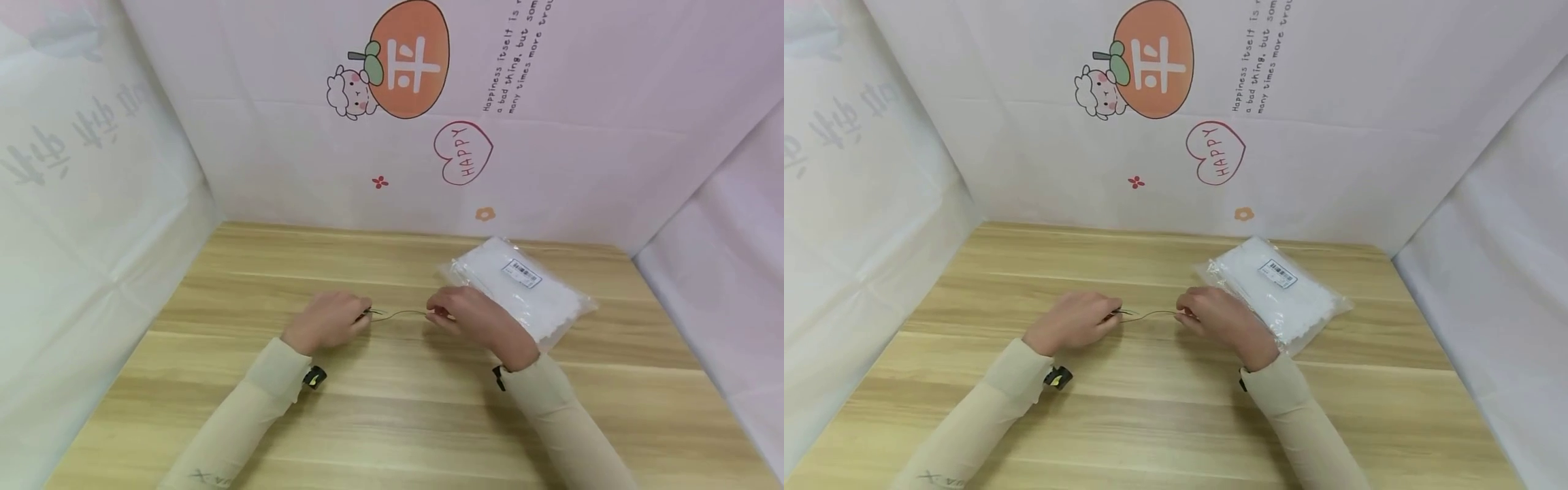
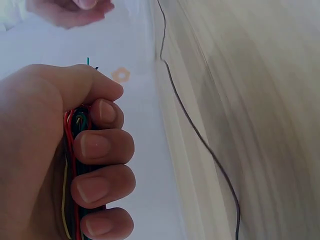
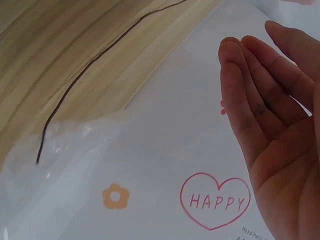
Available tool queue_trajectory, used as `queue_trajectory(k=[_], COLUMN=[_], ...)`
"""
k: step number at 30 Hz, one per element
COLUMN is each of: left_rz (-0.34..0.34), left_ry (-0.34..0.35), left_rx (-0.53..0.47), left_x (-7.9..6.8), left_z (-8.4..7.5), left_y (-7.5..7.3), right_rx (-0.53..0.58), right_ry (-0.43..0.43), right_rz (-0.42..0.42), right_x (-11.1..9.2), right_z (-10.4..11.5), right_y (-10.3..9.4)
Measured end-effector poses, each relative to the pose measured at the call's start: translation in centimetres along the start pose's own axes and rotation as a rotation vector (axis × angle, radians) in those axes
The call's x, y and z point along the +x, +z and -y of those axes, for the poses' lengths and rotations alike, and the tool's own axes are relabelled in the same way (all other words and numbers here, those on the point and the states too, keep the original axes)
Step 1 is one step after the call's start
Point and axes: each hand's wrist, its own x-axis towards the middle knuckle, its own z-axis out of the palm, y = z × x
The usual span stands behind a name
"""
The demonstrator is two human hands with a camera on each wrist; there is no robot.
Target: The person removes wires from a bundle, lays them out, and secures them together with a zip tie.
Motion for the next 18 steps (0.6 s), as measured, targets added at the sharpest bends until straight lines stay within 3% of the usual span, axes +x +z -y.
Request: queue_trajectory(k=[6,18], left_rz=[0.003,0.005], left_ry=[0.024,0.075], left_rx=[0.011,0.008], left_x=[0.4,0.9], left_z=[-0.8,-2.0], left_y=[-0.1,0.1], right_rx=[0.025,0.081], right_ry=[-0.022,-0.082], right_rz=[0.029,-0.014], right_x=[1.5,2.5], right_z=[1.3,2.1], right_y=[0.4,1.0])
